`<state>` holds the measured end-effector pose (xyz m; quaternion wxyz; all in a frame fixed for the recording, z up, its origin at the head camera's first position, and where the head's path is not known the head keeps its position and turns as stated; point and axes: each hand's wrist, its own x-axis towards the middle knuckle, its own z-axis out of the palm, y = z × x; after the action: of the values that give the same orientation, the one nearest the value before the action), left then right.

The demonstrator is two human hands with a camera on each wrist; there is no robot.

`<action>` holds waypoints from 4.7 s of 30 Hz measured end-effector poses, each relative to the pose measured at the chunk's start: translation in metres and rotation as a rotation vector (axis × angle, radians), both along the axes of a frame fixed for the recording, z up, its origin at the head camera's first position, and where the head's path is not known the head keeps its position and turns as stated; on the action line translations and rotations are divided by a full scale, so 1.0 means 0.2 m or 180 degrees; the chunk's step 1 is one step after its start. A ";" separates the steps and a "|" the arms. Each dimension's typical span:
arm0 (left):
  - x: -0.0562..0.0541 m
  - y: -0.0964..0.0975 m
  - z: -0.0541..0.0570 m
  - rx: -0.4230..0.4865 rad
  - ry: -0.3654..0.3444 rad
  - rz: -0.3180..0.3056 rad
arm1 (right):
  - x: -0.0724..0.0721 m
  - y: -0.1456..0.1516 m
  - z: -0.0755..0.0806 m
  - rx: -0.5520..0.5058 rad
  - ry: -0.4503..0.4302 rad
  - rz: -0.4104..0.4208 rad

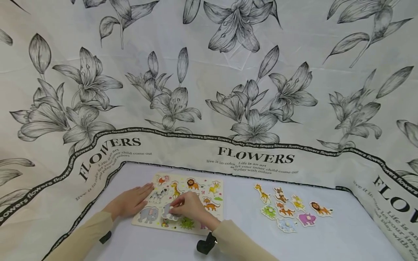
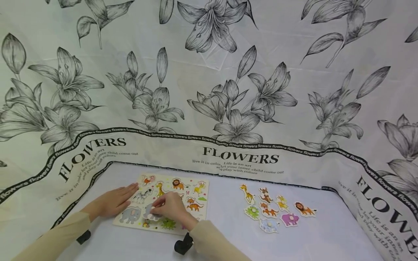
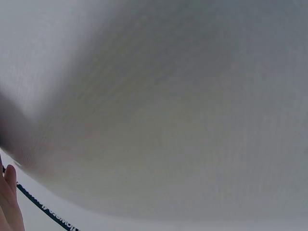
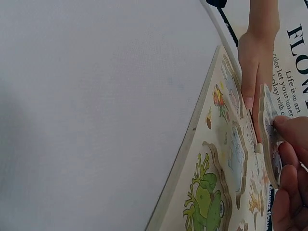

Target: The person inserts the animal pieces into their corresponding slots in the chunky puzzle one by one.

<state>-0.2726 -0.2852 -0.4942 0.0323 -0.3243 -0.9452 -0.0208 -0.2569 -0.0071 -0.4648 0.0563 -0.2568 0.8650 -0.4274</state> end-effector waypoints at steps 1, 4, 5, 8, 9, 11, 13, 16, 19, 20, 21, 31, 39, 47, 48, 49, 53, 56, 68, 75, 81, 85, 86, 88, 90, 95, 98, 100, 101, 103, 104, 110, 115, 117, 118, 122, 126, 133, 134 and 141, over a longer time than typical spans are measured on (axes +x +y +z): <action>0.00 0.00 0.00 0.0013 -0.0028 -0.0016 | 0.00 -0.01 0.00 0.0005 0.0018 0.0009; -0.01 0.01 0.02 0.0020 -0.0067 -0.0036 | -0.01 -0.03 -0.01 0.0017 0.0079 0.0023; -0.01 0.01 0.02 0.0015 -0.0064 -0.0047 | -0.01 -0.03 -0.02 0.0020 0.0081 0.0030; -0.01 0.01 0.03 0.0009 -0.0077 -0.0048 | -0.01 -0.06 -0.02 0.0042 0.0077 0.0028; -0.01 0.01 0.03 0.0005 -0.0081 -0.0052 | -0.01 -0.07 -0.03 0.0029 0.0077 0.0044; -0.01 0.00 0.04 -0.0002 -0.0094 -0.0060 | -0.02 -0.09 -0.03 0.0035 0.0073 0.0059; -0.02 0.00 0.04 -0.0002 -0.0111 -0.0070 | -0.02 -0.11 -0.04 0.0030 0.0098 0.0080; -0.02 0.00 0.04 0.0001 -0.0134 -0.0097 | -0.02 -0.14 -0.05 0.0023 0.0114 0.0111; -0.03 0.00 0.04 0.0002 -0.0113 -0.0136 | -0.02 -0.16 -0.06 0.0043 0.0089 0.0118; -0.03 -0.01 0.03 0.0010 -0.0096 -0.0145 | -0.02 -0.17 -0.06 0.0049 0.0079 0.0119; -0.03 -0.01 0.03 0.0013 -0.0079 -0.0157 | -0.02 -0.18 -0.07 0.0055 0.0080 0.0121; -0.04 -0.02 0.03 0.0015 -0.0115 -0.0155 | -0.02 -0.25 -0.09 0.0111 0.0079 0.0088; -0.03 -0.02 0.02 -0.0006 -0.0111 -0.0176 | -0.01 -0.30 -0.10 0.0142 0.0000 0.0043; -0.04 -0.02 0.02 -0.0069 -0.0125 -0.0102 | -0.01 -0.33 -0.13 0.0131 0.0010 -0.0059; -0.04 -0.02 0.02 -0.0064 -0.0129 -0.0096 | -0.01 -0.33 -0.13 0.0123 0.0002 -0.0069; -0.03 -0.02 0.02 -0.0061 -0.0131 -0.0088 | -0.01 -0.33 -0.13 0.0116 0.0000 -0.0078; -0.03 -0.01 0.02 -0.0040 -0.0103 -0.0084 | -0.01 -0.34 -0.12 0.0124 0.0064 -0.0092; -0.03 -0.01 0.03 -0.0072 -0.0067 -0.0095 | 0.00 -0.35 -0.12 0.0162 0.0106 -0.0103; -0.02 0.00 0.04 -0.0073 -0.0124 -0.0074 | 0.00 -0.39 -0.12 0.0150 0.0112 -0.0157; -0.02 0.00 0.04 -0.0097 -0.0103 -0.0061 | 0.01 -0.40 -0.13 0.0109 0.0102 -0.0177; -0.02 0.00 0.05 -0.0117 -0.0128 -0.0047 | 0.00 -0.41 -0.13 0.0184 0.0191 -0.0157; -0.02 0.00 0.04 -0.0137 -0.0124 -0.0037 | 0.00 -0.42 -0.12 0.0246 0.0236 -0.0156; -0.02 0.00 0.04 -0.0135 -0.0126 -0.0037 | 0.00 -0.42 -0.12 0.0260 0.0236 -0.0156; -0.03 0.00 0.04 -0.0146 -0.0126 -0.0034 | 0.00 -0.42 -0.12 0.0277 0.0233 -0.0144; -0.03 0.00 0.04 -0.0157 -0.0131 -0.0032 | 0.00 -0.42 -0.12 0.0278 0.0230 -0.0127; -0.03 0.00 0.03 -0.0114 -0.0161 -0.0034 | 0.01 -0.43 -0.11 0.0242 0.0212 -0.0106; -0.03 -0.01 0.03 -0.0075 -0.0108 -0.0088 | 0.02 -0.43 -0.11 0.0254 0.0218 -0.0084; -0.03 -0.01 0.03 -0.0065 -0.0076 -0.0105 | 0.02 -0.43 -0.11 0.0267 0.0214 -0.0068; -0.03 0.00 0.03 -0.0062 -0.0091 -0.0097 | 0.02 -0.43 -0.11 0.0268 0.0211 -0.0060; -0.03 -0.01 0.03 -0.0076 -0.0094 -0.0089 | 0.02 -0.43 -0.11 0.0277 0.0221 -0.0050; -0.02 0.00 0.04 -0.0070 -0.0131 -0.0056 | 0.03 -0.43 -0.11 0.0278 0.0226 -0.0049; -0.03 0.00 0.04 -0.0122 -0.0136 -0.0044 | 0.04 -0.42 -0.11 0.0280 0.0121 -0.0110; -0.02 0.01 0.05 -0.0100 -0.0158 -0.0055 | 0.06 -0.42 -0.10 0.0294 0.0064 -0.0159; -0.02 0.01 0.05 -0.0090 -0.0159 -0.0070 | 0.06 -0.42 -0.09 0.0295 0.0052 -0.0173; -0.02 0.01 0.06 -0.0085 -0.0160 -0.0073 | 0.06 -0.43 -0.09 0.0309 0.0064 -0.0171; -0.02 0.01 0.06 -0.0070 -0.0135 -0.0099 | 0.06 -0.42 -0.10 0.0329 0.0102 -0.0150; -0.02 0.01 0.05 -0.0063 -0.0123 -0.0105 | 0.06 -0.42 -0.10 0.0341 0.0114 -0.0109; -0.02 0.01 0.04 -0.0053 -0.0152 -0.0076 | 0.07 -0.40 -0.09 0.0299 -0.0022 0.0052; -0.02 0.02 0.04 -0.0049 -0.0152 -0.0068 | 0.07 -0.39 -0.08 0.0278 -0.0044 0.0077; -0.02 0.02 0.03 -0.0047 -0.0128 -0.0061 | 0.09 -0.33 -0.06 0.0114 -0.0222 0.0297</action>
<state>-0.2760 -0.2816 -0.4877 0.0106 -0.3330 -0.9426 -0.0206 -0.2392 -0.0732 -0.4776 0.1108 -0.2808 0.8571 -0.4175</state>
